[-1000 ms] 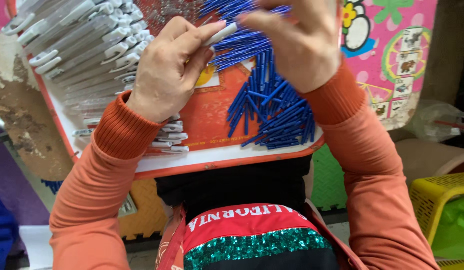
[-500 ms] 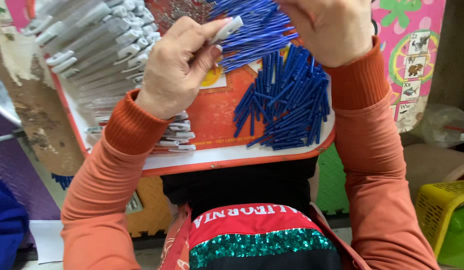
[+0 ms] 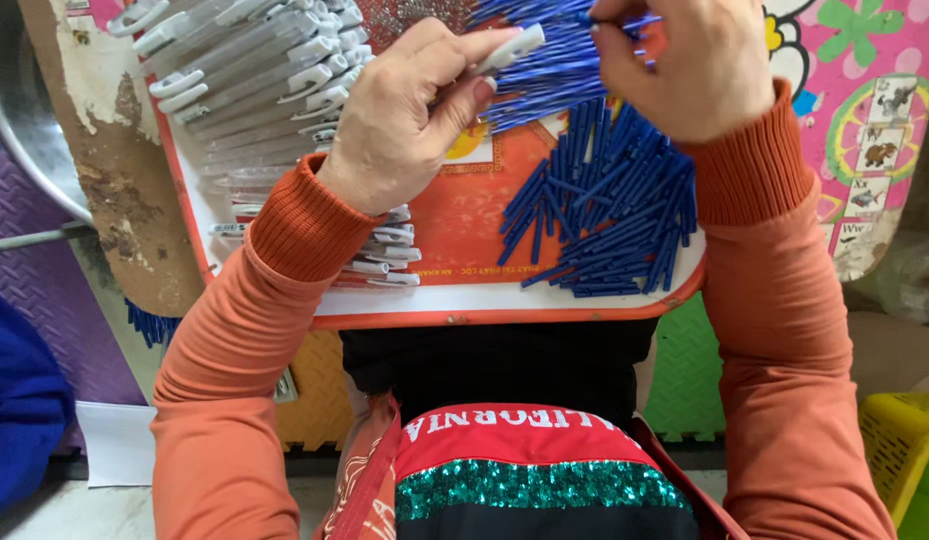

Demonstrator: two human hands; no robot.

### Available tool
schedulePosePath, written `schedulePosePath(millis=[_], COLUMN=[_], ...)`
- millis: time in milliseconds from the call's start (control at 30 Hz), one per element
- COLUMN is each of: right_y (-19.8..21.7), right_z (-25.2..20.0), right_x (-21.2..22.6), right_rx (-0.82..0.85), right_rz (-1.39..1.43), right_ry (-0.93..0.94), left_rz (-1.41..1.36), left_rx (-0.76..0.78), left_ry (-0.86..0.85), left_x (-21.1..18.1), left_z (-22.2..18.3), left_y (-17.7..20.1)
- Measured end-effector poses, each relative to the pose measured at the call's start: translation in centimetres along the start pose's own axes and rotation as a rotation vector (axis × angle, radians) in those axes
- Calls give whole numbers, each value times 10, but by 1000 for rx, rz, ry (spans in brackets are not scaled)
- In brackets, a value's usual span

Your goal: The person assembles ballpoint pens by hand on a tray, picking up blue pen barrels and inserting white pen refills into them before placing the completed sections into a pile.

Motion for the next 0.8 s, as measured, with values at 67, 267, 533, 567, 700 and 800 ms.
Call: schedulePosePath(millis=[67, 267, 533, 567, 700, 800], right_y=[16, 28, 23, 23, 20, 21], right_z=[6, 16, 11, 11, 6, 10], right_x=[12, 26, 27, 27, 20, 17], right_rx=[-88, -119, -54, -58, -148, -313], right_rz=[323, 389, 384, 393, 449, 955], right_ry=[-74, -120, -102, -103, -184, -210], left_rz=[-28, -6, 49, 37, 39, -12], left_rx=[13, 37, 71, 79, 81, 68], left_ry=[21, 47, 11, 1, -2, -20], left_x=[-3, -1, 5, 7, 6, 0], left_z=[1, 0, -2, -2, -3, 0], left_y=[-1, -3, -10, -12, -12, -7])
Point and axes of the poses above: each hand's wrist, its own z-axis towards the middle knuckle, its own y-axis out of the back of the hand, x = y × z, the point moved 9 cm from there along z, towards the middle knuckle, and after that the axes turned 5 degrees about y, right-handed, at the moved point
